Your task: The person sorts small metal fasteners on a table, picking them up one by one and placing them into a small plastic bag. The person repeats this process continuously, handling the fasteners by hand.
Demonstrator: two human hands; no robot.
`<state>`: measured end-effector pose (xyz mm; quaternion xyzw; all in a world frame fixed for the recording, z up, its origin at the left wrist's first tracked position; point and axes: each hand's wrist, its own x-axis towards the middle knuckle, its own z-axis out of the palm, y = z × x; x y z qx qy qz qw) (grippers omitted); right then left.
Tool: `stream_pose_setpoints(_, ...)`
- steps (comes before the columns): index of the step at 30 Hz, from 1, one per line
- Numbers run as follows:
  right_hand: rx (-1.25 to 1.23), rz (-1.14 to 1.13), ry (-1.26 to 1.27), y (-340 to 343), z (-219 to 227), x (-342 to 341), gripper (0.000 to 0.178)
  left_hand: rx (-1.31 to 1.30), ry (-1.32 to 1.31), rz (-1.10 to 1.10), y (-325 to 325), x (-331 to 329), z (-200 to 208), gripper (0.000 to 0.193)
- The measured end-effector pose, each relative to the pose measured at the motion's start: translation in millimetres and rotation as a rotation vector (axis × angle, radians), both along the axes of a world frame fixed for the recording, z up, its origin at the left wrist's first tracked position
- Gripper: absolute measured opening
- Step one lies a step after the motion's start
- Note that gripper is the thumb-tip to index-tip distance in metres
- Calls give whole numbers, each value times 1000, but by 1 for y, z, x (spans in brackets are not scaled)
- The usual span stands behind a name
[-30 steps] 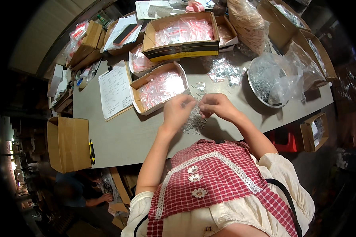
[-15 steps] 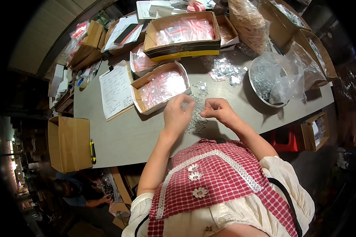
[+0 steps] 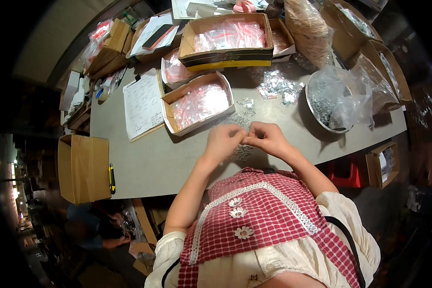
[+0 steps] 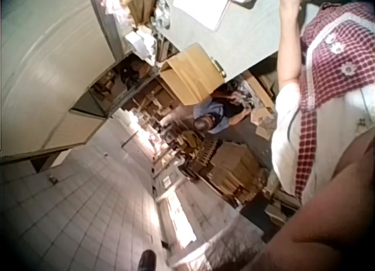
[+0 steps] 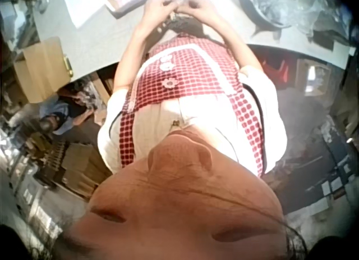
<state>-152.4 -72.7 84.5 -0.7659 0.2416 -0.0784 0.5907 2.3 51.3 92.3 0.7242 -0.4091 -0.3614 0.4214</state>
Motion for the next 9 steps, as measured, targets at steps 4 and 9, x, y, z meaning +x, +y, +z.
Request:
stream_pose_setpoints(4, -312, -43, -114, 2, 7, -3, 25, -49, -74, 70, -3, -1, 4, 19)
stream_pose_setpoints(9, -169, -49, -199, 7, -3, -1, 29, -122, -105, 103, -4, 0, -1, 16)
